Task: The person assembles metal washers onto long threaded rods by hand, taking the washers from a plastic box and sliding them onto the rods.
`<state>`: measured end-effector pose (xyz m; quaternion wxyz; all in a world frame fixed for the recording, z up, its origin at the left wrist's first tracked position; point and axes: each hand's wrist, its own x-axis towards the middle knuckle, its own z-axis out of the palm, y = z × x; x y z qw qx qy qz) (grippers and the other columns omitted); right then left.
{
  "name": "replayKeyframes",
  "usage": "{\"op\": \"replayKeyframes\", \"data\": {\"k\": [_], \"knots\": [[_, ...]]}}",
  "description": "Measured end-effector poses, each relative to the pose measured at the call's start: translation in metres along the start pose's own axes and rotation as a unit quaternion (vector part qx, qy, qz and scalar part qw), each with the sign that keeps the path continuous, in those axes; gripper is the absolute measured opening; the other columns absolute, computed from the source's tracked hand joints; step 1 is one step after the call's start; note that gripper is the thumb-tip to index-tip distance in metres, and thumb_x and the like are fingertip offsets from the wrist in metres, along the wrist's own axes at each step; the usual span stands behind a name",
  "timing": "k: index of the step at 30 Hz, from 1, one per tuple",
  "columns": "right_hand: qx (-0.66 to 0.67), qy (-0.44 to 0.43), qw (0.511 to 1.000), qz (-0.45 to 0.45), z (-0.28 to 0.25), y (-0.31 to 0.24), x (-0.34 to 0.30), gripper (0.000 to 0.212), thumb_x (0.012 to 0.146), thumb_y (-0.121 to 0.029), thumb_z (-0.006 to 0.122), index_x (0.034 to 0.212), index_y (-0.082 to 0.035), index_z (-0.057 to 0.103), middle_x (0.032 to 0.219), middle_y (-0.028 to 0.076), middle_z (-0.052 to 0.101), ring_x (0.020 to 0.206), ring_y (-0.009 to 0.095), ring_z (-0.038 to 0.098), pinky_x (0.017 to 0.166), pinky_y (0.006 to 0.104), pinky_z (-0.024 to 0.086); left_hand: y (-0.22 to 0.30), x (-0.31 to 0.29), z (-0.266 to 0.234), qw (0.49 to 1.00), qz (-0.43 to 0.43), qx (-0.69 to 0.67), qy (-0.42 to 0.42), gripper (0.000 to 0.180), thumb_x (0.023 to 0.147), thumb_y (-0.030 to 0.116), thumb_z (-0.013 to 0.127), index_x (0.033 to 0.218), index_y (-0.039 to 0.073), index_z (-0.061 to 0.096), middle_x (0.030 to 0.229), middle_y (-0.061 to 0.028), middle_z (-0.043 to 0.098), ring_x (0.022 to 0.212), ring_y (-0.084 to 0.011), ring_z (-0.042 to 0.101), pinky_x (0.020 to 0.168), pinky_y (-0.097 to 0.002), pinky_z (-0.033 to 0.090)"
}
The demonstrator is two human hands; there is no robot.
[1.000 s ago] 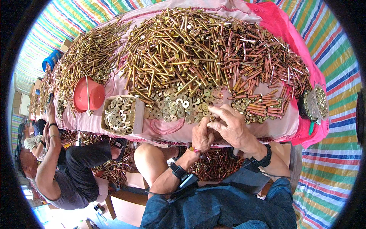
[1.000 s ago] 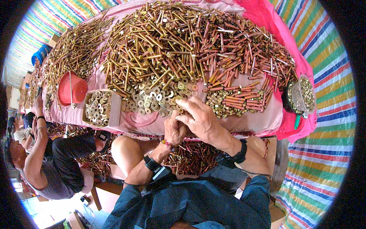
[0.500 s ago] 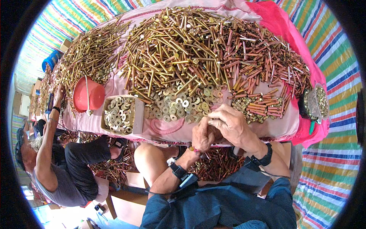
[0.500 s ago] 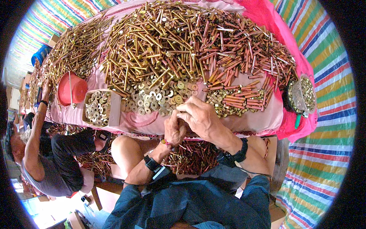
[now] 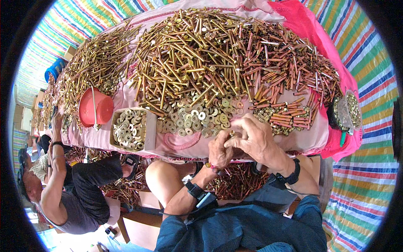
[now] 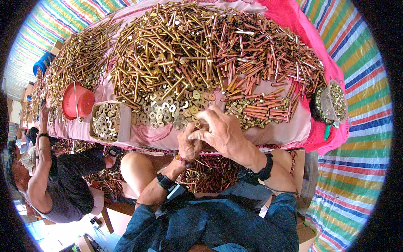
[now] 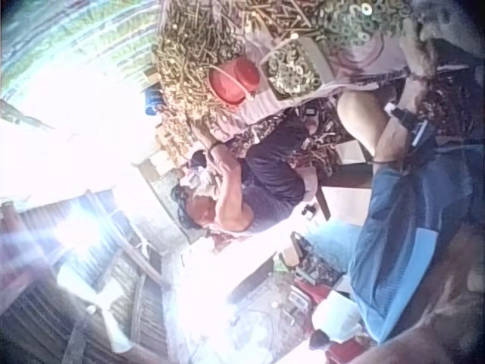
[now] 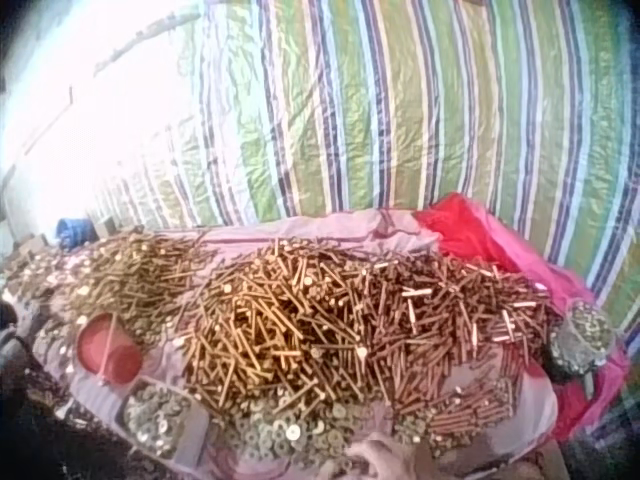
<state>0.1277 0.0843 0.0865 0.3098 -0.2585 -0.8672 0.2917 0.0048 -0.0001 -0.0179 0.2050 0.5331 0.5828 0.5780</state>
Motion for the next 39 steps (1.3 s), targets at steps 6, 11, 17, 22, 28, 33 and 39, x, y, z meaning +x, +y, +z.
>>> {"op": "replayKeyframes", "data": {"k": [6,11,17,22,28,33,39], "knots": [[0.045,-0.074,0.995,0.052,-0.013,0.025,0.016,0.028,0.082,-0.023,0.081,0.077,0.000,0.065,0.059,0.007,0.058,0.054,0.016,0.060,0.049,0.0311,0.045,0.009,-0.001,-0.011,0.995,-0.009,-0.023,-0.095,0.017,0.089,0.011,0.071,0.104,0.004,0.068,0.083,-0.0160,0.069,0.074,-0.0316,0.070,0.064,-0.0364,0.053],[-0.028,-0.005,0.998,0.061,0.013,0.046,0.035,0.015,0.085,-0.015,0.075,0.085,-0.001,0.069,0.074,0.011,0.064,0.065,0.023,0.063,0.058,0.0344,0.048,0.022,0.011,-0.028,0.963,-0.011,-0.075,-0.258,0.030,0.093,0.032,0.068,0.098,0.003,0.070,0.080,-0.0162,0.070,0.075,-0.0344,0.070,0.065,-0.0393,0.054],[-0.112,-0.013,0.994,0.010,0.036,0.045,0.059,0.025,0.088,-0.011,0.068,0.113,-0.010,0.068,0.073,0.012,0.056,0.067,0.030,0.061,0.060,0.0410,0.049,0.020,0.004,-0.030,0.965,-0.048,-0.062,-0.251,0.033,0.098,0.031,0.061,0.106,0.001,0.071,0.088,-0.0207,0.071,0.081,-0.0375,0.070,0.070,-0.0428,0.054],[-0.194,-0.036,0.980,-0.010,0.049,0.054,0.072,0.026,0.089,-0.006,0.060,0.113,-0.011,0.066,0.075,0.016,0.063,0.065,0.035,0.066,0.054,0.0457,0.050,0.022,0.004,-0.027,0.970,-0.050,-0.047,-0.233,0.026,0.100,0.024,0.059,0.107,0.002,0.069,0.087,-0.0174,0.072,0.080,-0.0325,0.071,0.071,-0.0395,0.054],[-0.170,0.017,0.985,-0.026,0.047,0.061,0.076,0.010,0.094,-0.013,0.064,0.103,-0.011,0.065,0.073,0.013,0.066,0.058,0.026,0.065,0.049,0.0395,0.050,0.028,0.006,-0.025,0.989,-0.095,-0.055,-0.098,0.022,0.098,0.018,0.063,0.113,0.001,0.065,0.078,-0.0130,0.069,0.070,-0.0239,0.068,0.064,-0.0343,0.053],[0.000,0.031,0.997,0.068,0.027,0.039,0.066,0.015,0.091,-0.013,0.069,0.105,-0.009,0.065,0.085,0.012,0.072,0.066,0.021,0.068,0.058,0.0333,0.054,0.026,0.011,-0.033,0.992,-0.075,0.065,0.076,0.030,0.094,0.013,0.066,0.121,0.003,0.060,0.104,-0.0184,0.068,0.081,-0.0272,0.067,0.070,-0.0368,0.053],[0.133,-0.137,0.977,-0.091,0.025,0.022,0.045,0.011,0.088,-0.006,0.070,0.098,-0.002,0.069,0.089,0.007,0.068,0.073,0.017,0.065,0.066,0.0312,0.052,0.015,0.011,-0.029,0.994,-0.054,0.016,0.096,0.038,0.090,0.005,0.065,0.127,0.003,0.056,0.109,-0.0193,0.066,0.083,-0.0316,0.067,0.073,-0.0408,0.053]]}}
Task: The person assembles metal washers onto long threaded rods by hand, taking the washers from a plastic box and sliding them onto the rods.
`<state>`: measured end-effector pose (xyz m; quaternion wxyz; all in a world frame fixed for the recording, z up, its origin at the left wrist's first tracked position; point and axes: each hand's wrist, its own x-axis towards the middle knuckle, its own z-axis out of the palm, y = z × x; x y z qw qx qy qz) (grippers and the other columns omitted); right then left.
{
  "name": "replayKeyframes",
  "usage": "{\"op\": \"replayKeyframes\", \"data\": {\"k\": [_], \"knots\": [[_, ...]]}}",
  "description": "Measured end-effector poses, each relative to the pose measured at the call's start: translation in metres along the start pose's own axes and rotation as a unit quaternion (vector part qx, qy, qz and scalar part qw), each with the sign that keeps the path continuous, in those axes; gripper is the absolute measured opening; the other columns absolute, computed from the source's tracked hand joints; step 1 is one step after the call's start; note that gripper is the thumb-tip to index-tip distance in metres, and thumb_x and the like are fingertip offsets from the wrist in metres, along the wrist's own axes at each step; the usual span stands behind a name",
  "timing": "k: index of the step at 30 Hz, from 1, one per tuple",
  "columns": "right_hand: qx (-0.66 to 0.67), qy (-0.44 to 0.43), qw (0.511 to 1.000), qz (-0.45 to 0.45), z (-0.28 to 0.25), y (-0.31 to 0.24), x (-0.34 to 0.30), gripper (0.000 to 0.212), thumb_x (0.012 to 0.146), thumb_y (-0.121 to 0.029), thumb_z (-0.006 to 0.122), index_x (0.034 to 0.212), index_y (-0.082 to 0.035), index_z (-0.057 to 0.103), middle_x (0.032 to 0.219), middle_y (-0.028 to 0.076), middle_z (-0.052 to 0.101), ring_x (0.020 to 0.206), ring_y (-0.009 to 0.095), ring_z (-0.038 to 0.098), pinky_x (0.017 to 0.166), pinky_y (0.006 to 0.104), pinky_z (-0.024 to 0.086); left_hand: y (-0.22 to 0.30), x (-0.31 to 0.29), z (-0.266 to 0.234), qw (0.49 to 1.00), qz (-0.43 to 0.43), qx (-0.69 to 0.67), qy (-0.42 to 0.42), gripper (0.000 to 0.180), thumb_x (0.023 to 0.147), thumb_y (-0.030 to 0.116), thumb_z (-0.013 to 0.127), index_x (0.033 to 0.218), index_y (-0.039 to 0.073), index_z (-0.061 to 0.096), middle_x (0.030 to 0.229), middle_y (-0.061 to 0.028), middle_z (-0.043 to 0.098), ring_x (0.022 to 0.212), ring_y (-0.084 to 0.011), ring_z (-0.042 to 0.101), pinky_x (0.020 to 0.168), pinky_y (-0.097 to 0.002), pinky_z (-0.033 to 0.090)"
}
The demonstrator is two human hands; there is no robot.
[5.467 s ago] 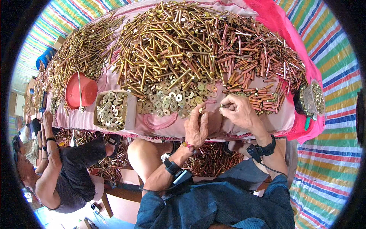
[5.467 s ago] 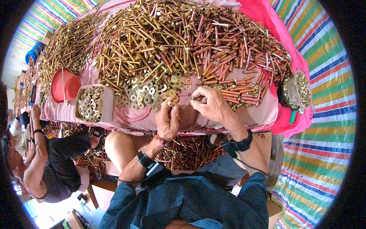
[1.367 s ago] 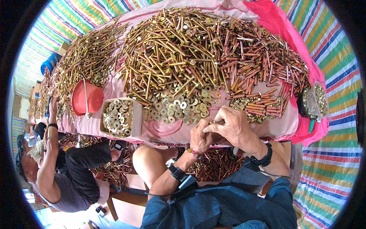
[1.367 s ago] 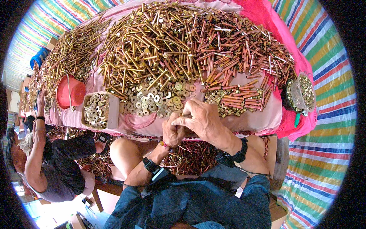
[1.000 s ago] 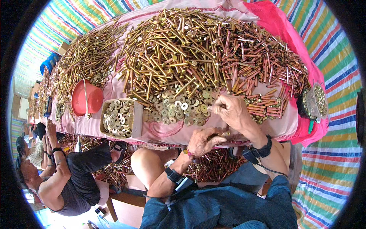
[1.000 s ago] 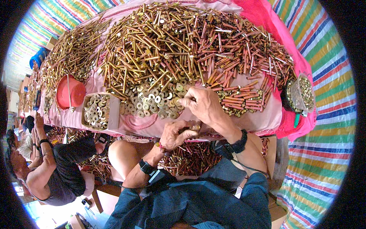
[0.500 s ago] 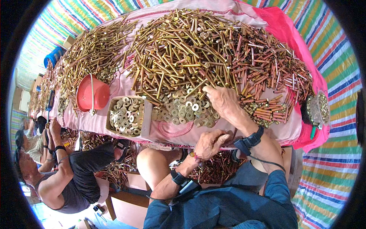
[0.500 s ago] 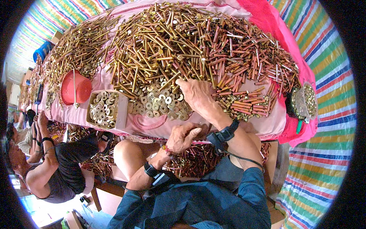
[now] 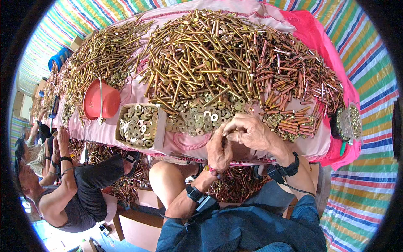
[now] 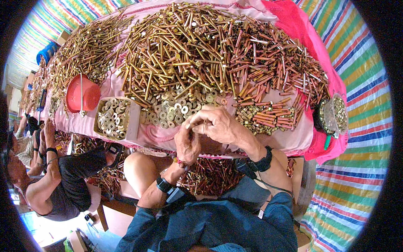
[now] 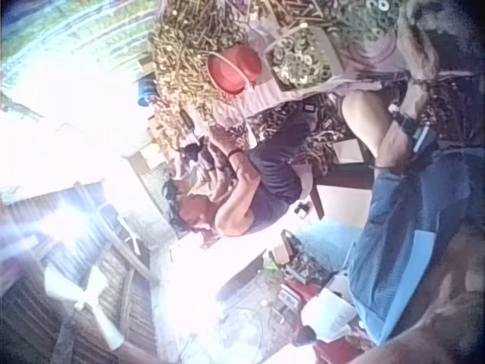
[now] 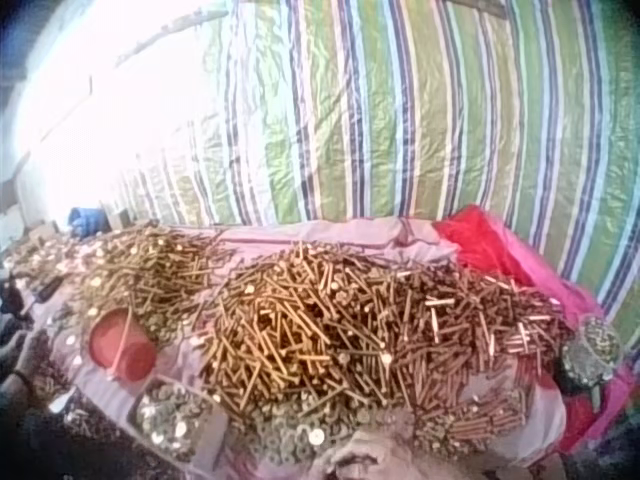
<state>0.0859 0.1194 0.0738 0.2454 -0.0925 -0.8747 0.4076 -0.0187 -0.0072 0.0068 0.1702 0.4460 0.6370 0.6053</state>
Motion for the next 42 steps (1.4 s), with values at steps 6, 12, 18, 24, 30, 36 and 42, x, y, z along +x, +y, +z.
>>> {"op": "replayKeyframes", "data": {"k": [6,12,18,24,30,36,42], "knots": [[-0.090,0.026,0.985,0.142,-0.012,0.027,-0.004,0.016,0.089,-0.010,0.065,0.103,-0.006,0.071,0.093,0.014,0.068,0.081,0.032,0.067,0.072,0.0400,0.053,0.000,-0.009,0.002,0.991,-0.095,-0.041,-0.091,0.022,0.093,0.006,0.065,0.114,0.004,0.061,0.086,-0.0141,0.070,0.070,-0.0287,0.069,0.064,-0.0370,0.054],[-0.230,0.015,0.969,0.090,-0.003,0.041,-0.007,0.030,0.084,-0.005,0.065,0.114,-0.011,0.066,0.079,0.013,0.055,0.072,0.034,0.059,0.063,0.0456,0.045,0.002,-0.009,0.007,0.988,-0.013,0.009,-0.155,0.020,0.094,0.011,0.065,0.112,0.004,0.063,0.089,-0.0166,0.070,0.078,-0.0338,0.071,0.068,-0.0393,0.054],[-0.289,-0.004,0.957,-0.004,-0.003,0.044,-0.005,0.036,0.084,-0.003,0.064,0.118,-0.016,0.060,0.081,0.013,0.054,0.071,0.034,0.056,0.062,0.0457,0.041,-0.008,-0.008,0.009,0.984,0.023,0.045,-0.168,0.015,0.096,0.013,0.062,0.107,0.003,0.062,0.090,-0.0178,0.068,0.079,-0.0363,0.068,0.068,-0.0419,0.052],[-0.302,-0.011,0.952,0.039,-0.005,0.054,-0.013,0.029,0.083,-0.005,0.066,0.110,-0.014,0.062,0.086,0.013,0.056,0.077,0.036,0.058,0.066,0.0469,0.043,-0.004,-0.007,0.012,0.987,0.037,0.025,-0.157,0.013,0.096,0.012,0.061,0.105,0.002,0.060,0.091,-0.0179,0.066,0.079,-0.0367,0.066,0.070,-0.0430,0.051],[-0.261,-0.038,0.956,0.131,-0.018,0.029,-0.006,0.019,0.081,-0.011,0.071,0.098,-0.005,0.064,0.085,0.014,0.059,0.079,0.036,0.063,0.066,0.0451,0.048,-0.003,-0.008,0.009,0.987,0.034,0.024,-0.154,0.012,0.096,0.011,0.060,0.105,0.002,0.060,0.093,-0.0180,0.066,0.082,-0.0366,0.066,0.071,-0.0429,0.051],[-0.244,-0.010,0.964,0.107,-0.015,0.017,-0.002,0.024,0.082,-0.008,0.068,0.106,-0.008,0.064,0.086,0.014,0.058,0.078,0.036,0.061,0.067,0.0456,0.048,-0.003,-0.009,0.010,0.988,0.040,0.002,-0.147,0.011,0.095,0.010,0.060,0.104,0.002,0.060,0.096,-0.0175,0.067,0.086,-0.0373,0.066,0.074,-0.0432,0.052],[-0.315,0.001,0.946,0.071,-0.004,0.031,-0.010,0.031,0.086,-0.011,0.065,0.117,-0.008,0.064,0.087,0.014,0.056,0.078,0.036,0.058,0.069,0.0466,0.045,-0.002,-0.009,0.010,0.987,0.033,0.020,-0.158,0.012,0.095,0.009,0.061,0.104,0.002,0.060,0.100,-0.0183,0.067,0.088,-0.0381,0.066,0.076,-0.0431,0.052]]}}
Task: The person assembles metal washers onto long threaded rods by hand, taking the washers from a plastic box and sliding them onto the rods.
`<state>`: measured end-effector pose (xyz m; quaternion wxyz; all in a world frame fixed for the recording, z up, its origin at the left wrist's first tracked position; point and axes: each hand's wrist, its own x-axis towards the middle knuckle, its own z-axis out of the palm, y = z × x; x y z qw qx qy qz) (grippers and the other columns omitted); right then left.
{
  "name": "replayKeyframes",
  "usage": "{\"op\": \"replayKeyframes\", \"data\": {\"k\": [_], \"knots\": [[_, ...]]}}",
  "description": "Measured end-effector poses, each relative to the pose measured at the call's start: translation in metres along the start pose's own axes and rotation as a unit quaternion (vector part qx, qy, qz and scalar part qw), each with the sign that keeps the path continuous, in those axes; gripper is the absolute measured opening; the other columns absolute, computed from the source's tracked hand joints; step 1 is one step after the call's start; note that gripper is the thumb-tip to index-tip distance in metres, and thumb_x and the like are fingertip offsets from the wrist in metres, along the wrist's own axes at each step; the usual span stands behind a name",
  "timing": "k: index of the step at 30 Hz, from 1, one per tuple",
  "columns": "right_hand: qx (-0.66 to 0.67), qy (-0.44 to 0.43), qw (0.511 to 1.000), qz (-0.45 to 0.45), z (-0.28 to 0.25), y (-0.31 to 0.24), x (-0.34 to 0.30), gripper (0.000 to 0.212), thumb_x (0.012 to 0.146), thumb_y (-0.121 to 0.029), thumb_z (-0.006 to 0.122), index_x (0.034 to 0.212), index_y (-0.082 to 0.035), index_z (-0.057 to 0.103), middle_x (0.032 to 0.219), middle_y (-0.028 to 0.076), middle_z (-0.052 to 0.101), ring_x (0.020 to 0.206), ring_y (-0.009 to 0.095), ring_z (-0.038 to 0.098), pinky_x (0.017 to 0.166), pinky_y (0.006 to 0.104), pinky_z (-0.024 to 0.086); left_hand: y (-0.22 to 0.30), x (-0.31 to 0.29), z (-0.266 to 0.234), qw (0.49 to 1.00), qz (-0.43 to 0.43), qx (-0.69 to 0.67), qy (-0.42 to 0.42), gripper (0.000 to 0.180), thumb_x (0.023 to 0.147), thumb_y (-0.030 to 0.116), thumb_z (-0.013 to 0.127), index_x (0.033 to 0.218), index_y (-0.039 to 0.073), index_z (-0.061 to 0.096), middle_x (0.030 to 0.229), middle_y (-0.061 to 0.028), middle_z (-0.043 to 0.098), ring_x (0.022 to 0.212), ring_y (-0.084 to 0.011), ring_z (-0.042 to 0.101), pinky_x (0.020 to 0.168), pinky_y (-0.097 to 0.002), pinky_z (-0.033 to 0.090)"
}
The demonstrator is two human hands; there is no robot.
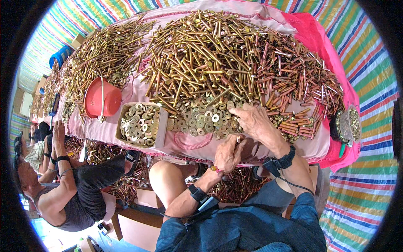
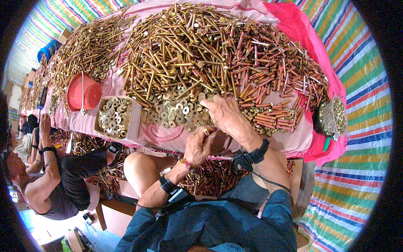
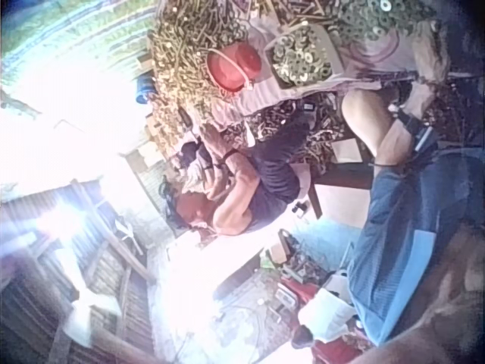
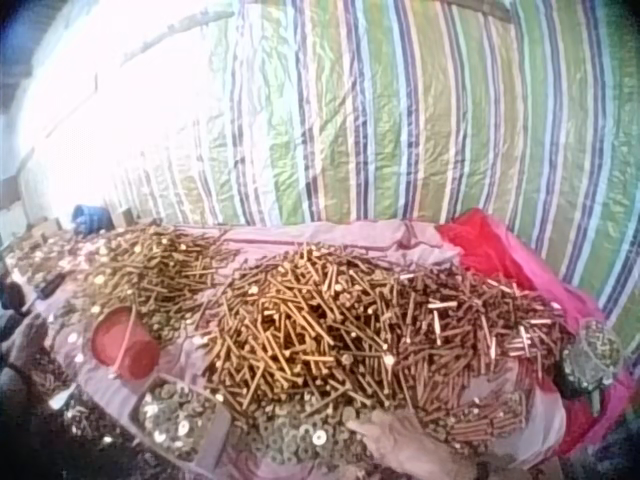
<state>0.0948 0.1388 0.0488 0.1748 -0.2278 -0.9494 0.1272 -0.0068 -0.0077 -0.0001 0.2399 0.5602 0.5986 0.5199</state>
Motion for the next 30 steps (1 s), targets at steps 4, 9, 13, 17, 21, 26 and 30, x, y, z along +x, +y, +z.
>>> {"op": "replayKeyframes", "data": {"k": [4,9,13,17,21,26,30], "knots": [[-0.014,-0.019,1.000,0.003,-0.001,-0.003,-0.008,0.028,0.085,-0.012,0.067,0.112,-0.006,0.065,0.090,0.014,0.056,0.083,0.035,0.058,0.073,0.0465,0.045,-0.003,-0.001,-0.001,1.000,0.008,0.001,0.003,0.012,0.095,0.009,0.061,0.104,0.002,0.059,0.100,-0.0188,0.067,0.088,-0.0382,0.066,0.076,-0.0432,0.052],[0.049,-0.019,0.997,0.051,0.006,0.002,-0.007,0.026,0.087,-0.014,0.067,0.111,-0.004,0.064,0.094,0.016,0.057,0.085,0.036,0.060,0.076,0.0465,0.046,-0.006,-0.002,0.002,1.000,0.001,0.008,-0.003,0.012,0.095,0.009,0.061,0.105,0.001,0.059,0.100,-0.0194,0.067,0.089,-0.0384,0.066,0.076,-0.0431,0.052],[0.035,0.092,0.995,-0.010,0.009,-0.006,-0.004,0.033,0.090,-0.017,0.067,0.117,0.000,0.061,0.096,0.019,0.059,0.086,0.039,0.060,0.077,0.0472,0.047,-0.006,-0.002,0.002,1.000,0.004,0.002,-0.002,0.012,0.095,0.009,0.061,0.104,0.001,0.059,0.101,-0.0197,0.067,0.089,-0.0386,0.066,0.076,-0.0431,0.052],[0.032,0.021,0.999,0.026,0.007,-0.004,0.004,0.029,0.085,-0.013,0.070,0.111,0.000,0.066,0.087,0.018,0.058,0.076,0.036,0.060,0.068,0.0451,0.048,-0.005,-0.002,0.003,1.000,0.008,0.014,0.002,0.012,0.094,0.008,0.062,0.103,0.001,0.058,0.099,-0.0196,0.066,0.087,-0.0387,0.065,0.074,-0.0435,0.052],[0.038,-0.043,0.996,0.066,0.000,-0.008,0.005,0.029,0.088,-0.014,0.068,0.113,0.000,0.063,0.094,0.020,0.058,0.084,0.039,0.060,0.077,0.0501,0.047,-0.006,-0.003,0.003,1.000,0.007,0.009,0.001,0.011,0.094,0.008,0.062,0.103,0.001,0.058,0.097,-0.0195,0.065,0.086,-0.0386,0.065,0.073,-0.0438,0.052],[0.014,-0.021,0.999,0.043,0.013,0.003,-0.007,0.021,0.087,-0.011,0.068,0.104,0.001,0.065,0.087,0.020,0.058,0.081,0.038,0.062,0.072,0.0492,0.049,-0.006,-0.002,0.004,1.000,0.004,0.012,0.000,0.011,0.095,0.008,0.062,0.103,0.001,0.058,0.095,-0.0187,0.064,0.083,-0.0378,0.065,0.070,-0.0434,0.052],[0.015,0.045,0.999,0.005,0.017,0.004,-0.009,0.019,0.086,-0.009,0.068,0.102,0.000,0.067,0.084,0.018,0.059,0.078,0.036,0.063,0.069,0.0467,0.050,-0.008,-0.002,0.003,1.000,0.025,0.017,0.010,0.012,0.095,0.008,0.062,0.105,0.002,0.058,0.092,-0.0181,0.064,0.080,-0.0375,0.065,0.069,-0.0431,0.052]]}}
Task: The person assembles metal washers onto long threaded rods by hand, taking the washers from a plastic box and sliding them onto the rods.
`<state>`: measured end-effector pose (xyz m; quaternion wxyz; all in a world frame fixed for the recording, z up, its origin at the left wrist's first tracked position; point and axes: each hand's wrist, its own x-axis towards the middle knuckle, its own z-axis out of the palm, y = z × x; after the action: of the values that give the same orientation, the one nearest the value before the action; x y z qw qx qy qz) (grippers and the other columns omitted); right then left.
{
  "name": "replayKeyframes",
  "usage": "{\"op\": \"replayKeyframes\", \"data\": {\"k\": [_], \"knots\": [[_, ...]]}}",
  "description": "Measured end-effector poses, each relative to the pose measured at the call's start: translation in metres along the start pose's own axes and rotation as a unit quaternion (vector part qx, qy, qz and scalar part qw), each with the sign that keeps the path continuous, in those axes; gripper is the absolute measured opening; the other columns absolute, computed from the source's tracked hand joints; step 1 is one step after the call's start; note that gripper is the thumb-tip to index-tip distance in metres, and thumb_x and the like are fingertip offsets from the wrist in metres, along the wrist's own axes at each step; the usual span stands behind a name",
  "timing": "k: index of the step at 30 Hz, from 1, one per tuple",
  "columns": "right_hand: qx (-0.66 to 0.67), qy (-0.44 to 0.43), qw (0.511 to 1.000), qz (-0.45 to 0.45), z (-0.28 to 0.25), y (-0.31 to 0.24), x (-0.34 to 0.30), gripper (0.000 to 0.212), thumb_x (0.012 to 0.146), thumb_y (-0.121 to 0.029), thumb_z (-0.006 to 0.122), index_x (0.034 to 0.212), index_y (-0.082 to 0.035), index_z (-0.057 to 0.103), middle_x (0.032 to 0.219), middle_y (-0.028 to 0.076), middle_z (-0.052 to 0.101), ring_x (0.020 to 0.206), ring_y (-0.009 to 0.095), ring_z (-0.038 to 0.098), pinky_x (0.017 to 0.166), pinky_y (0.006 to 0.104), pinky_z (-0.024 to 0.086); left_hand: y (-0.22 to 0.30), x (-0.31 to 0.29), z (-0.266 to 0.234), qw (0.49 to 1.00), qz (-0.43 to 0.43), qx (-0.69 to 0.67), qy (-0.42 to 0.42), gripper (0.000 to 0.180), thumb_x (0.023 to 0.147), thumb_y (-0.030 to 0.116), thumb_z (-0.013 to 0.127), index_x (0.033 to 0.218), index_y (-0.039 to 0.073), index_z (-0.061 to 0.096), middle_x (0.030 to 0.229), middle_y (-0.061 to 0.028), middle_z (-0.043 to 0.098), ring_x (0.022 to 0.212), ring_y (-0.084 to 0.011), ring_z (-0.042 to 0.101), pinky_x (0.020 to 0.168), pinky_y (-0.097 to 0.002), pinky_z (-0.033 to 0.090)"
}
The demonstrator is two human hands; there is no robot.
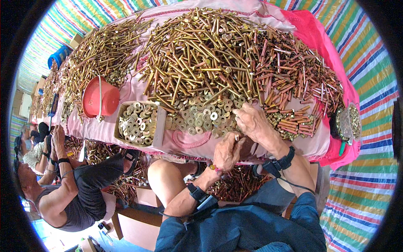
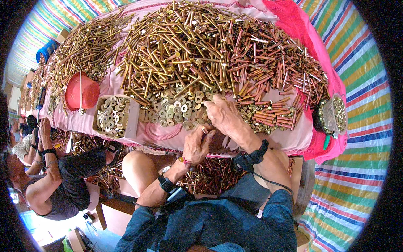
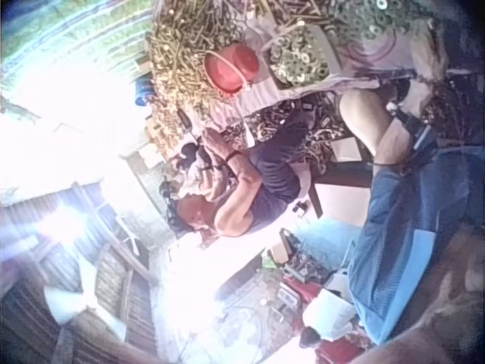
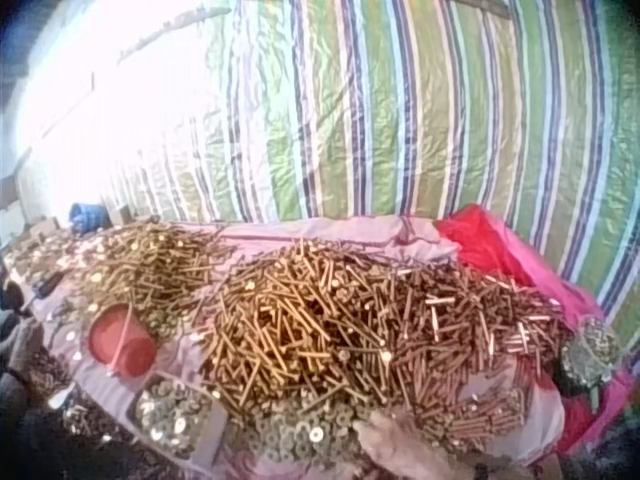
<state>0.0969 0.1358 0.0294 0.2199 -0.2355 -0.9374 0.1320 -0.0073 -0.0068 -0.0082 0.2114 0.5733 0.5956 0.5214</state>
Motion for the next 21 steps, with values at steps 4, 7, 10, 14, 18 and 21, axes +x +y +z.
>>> {"op": "replayKeyframes", "data": {"k": [4,7,10,14,18,21], "knots": [[0.119,0.009,0.991,0.053,-0.021,-0.006,0.005,0.018,0.086,-0.009,0.067,0.102,0.000,0.067,0.081,0.016,0.059,0.072,0.033,0.061,0.066,0.0431,0.050,0.002,-0.001,0.000,0.999,-0.041,-0.009,0.004,0.017,0.095,0.009,0.062,0.111,0.003,0.058,0.090,-0.0173,0.068,0.079,-0.0371,0.068,0.068,-0.0421,0.053],[0.270,-0.052,0.944,0.183,-0.041,-0.008,0.001,0.020,0.090,-0.011,0.066,0.106,0.001,0.065,0.089,0.011,0.064,0.069,0.019,0.063,0.059,0.0330,0.050,0.007,0.000,0.000,0.997,-0.076,-0.027,0.009,0.019,0.096,0.009,0.062,0.114,0.004,0.058,0.090,-0.0173,0.071,0.080,-0.0360,0.070,0.067,-0.0411,0.053],[0.387,-0.088,0.879,0.264,-0.046,-0.006,-0.005,0.023,0.093,-0.012,0.064,0.110,0.002,0.063,0.093,0.008,0.066,0.073,0.007,0.062,0.059,0.0250,0.049,0.005,0.001,0.002,0.996,-0.081,-0.027,0.004,0.021,0.096,0.010,0.061,0.115,0.003,0.058,0.090,-0.0177,0.071,0.081,-0.0349,0.071,0.067,-0.0404,0.054],[0.411,-0.019,0.872,0.266,-0.055,-0.005,-0.011,0.028,0.092,-0.013,0.066,0.114,0.004,0.064,0.083,0.005,0.065,0.072,0.008,0.061,0.062,0.0247,0.050,0.008,0.001,0.001,0.995,-0.099,-0.024,-0.024,0.023,0.097,0.012,0.061,0.118,0.003,0.058,0.089,-0.0182,0.071,0.079,-0.0348,0.071,0.066,-0.0397,0.054],[0.347,-0.067,0.895,0.271,-0.059,0.008,-0.021,0.023,0.090,-0.009,0.064,0.109,0.005,0.066,0.084,0.005,0.066,0.072,0.009,0.062,0.061,0.0256,0.051,0.007,0.003,0.003,0.996,-0.072,-0.021,-0.048,0.017,0.097,0.012,0.060,0.112,0.004,0.062,0.088,-0.0177,0.070,0.077,-0.0345,0.071,0.066,-0.0388,0.054],[0.351,-0.081,0.899,0.250,-0.052,0.013,-0.028,0.019,0.090,-0.006,0.064,0.106,0.004,0.067,0.082,0.006,0.067,0.071,0.009,0.062,0.060,0.0267,0.051,0.007,0.004,0.009,0.996,-0.020,-0.071,-0.039,0.014,0.098,0.011,0.059,0.109,0.004,0.063,0.086,-0.0173,0.068,0.074,-0.0338,0.070,0.066,-0.0383,0.053]]}}
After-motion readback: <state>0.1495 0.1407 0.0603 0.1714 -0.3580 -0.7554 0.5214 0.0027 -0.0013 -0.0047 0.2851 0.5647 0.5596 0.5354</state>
